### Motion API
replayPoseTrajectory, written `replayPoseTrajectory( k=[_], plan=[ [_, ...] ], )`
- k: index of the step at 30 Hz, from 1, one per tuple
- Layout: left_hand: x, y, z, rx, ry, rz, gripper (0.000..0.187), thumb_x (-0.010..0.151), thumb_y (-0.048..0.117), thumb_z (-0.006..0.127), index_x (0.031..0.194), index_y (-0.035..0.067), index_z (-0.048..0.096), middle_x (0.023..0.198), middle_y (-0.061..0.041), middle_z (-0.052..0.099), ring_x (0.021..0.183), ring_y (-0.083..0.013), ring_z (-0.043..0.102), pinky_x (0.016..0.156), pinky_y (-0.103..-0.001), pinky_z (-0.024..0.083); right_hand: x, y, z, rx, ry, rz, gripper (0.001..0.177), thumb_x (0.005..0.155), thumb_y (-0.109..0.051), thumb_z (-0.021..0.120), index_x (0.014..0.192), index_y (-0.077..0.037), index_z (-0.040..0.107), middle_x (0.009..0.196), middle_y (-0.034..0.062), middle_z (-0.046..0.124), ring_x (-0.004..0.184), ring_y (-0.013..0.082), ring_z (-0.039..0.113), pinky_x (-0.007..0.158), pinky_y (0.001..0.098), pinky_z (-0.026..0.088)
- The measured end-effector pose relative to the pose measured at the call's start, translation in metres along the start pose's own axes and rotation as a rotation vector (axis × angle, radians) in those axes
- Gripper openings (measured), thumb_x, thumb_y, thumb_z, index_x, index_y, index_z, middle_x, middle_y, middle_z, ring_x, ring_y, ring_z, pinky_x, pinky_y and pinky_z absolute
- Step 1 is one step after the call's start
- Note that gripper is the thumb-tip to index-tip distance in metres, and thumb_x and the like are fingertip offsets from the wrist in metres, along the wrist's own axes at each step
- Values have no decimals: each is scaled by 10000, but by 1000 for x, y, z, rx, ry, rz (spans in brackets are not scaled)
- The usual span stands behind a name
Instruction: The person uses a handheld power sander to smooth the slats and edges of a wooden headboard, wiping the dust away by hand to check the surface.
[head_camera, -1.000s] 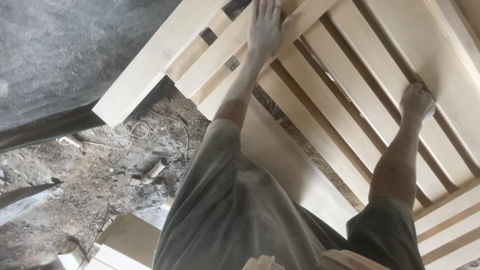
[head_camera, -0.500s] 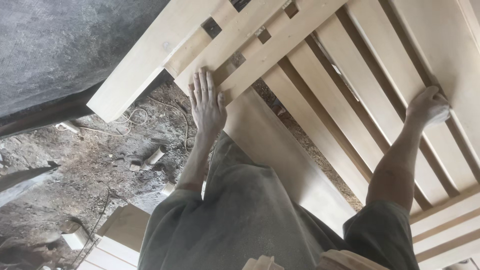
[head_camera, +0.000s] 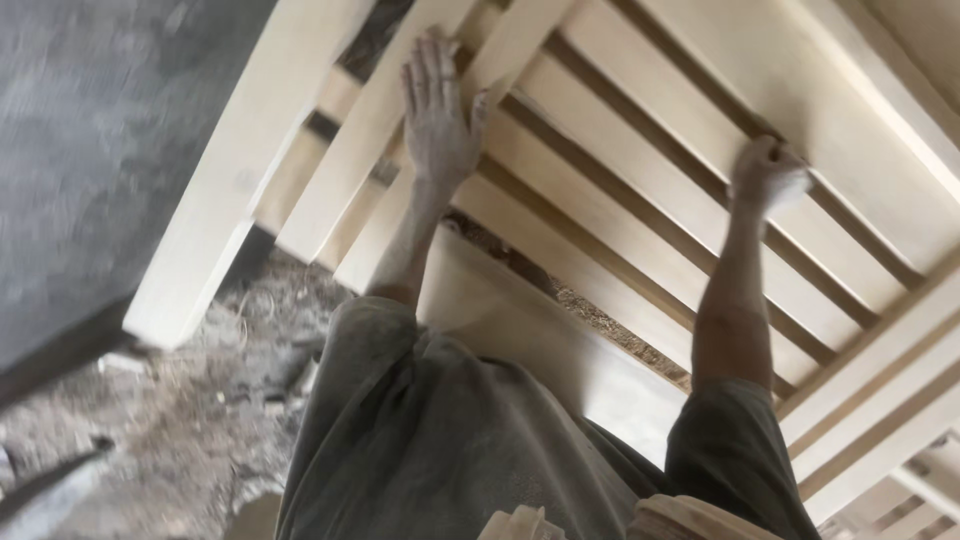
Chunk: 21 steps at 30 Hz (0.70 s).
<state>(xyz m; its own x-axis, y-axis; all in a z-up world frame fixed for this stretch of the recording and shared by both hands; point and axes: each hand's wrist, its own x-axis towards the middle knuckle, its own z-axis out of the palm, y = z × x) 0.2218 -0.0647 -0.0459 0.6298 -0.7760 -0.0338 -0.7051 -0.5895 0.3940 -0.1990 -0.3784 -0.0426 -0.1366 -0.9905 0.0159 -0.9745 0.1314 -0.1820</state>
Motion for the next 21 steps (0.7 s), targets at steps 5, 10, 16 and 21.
replayPoseTrajectory(
  k=[5, 10, 16, 21],
  plan=[
    [10, 22, -6, -245, 102, 13, 690, 1126, 399, 498, 1636, 2, 255, 1715, -221, 214, 1611, -405, 163, 1346, -546, 142, 8, 8, -6, 123, 466, -357, 110, 903, -143, 564, 860, -168, 662, 893, 63, 679, 973, 280, 666, 964, 691, 386],
    [-123, 18, -34, -536, 51, -149, 574, 1119, 326, 539, 1567, 21, 351, 1676, -227, 259, 1584, -401, 199, 1324, -555, 195, 121, 7, -42, 155, 411, -584, 218, 1117, -314, 556, 1029, -147, 666, 1096, 80, 688, 1151, 277, 660, 1152, 741, 252],
    [-204, 14, -26, -558, -74, -400, 493, 1118, 318, 523, 1500, 29, 408, 1614, -217, 315, 1537, -382, 257, 1293, -538, 242, 169, -35, -70, -233, -389, -215, 700, 1173, -616, 450, 616, -192, 412, 588, -26, 343, 550, 186, 301, 560, 446, 348],
    [-232, 2, -25, -561, -94, -494, 431, 1117, 310, 509, 1445, 36, 455, 1563, -209, 362, 1499, -367, 306, 1267, -524, 282, 160, -47, -72, -195, -418, -176, 569, 1113, -530, 453, 623, -249, 386, 541, -73, 295, 501, 136, 236, 533, 384, 264]
  ],
)
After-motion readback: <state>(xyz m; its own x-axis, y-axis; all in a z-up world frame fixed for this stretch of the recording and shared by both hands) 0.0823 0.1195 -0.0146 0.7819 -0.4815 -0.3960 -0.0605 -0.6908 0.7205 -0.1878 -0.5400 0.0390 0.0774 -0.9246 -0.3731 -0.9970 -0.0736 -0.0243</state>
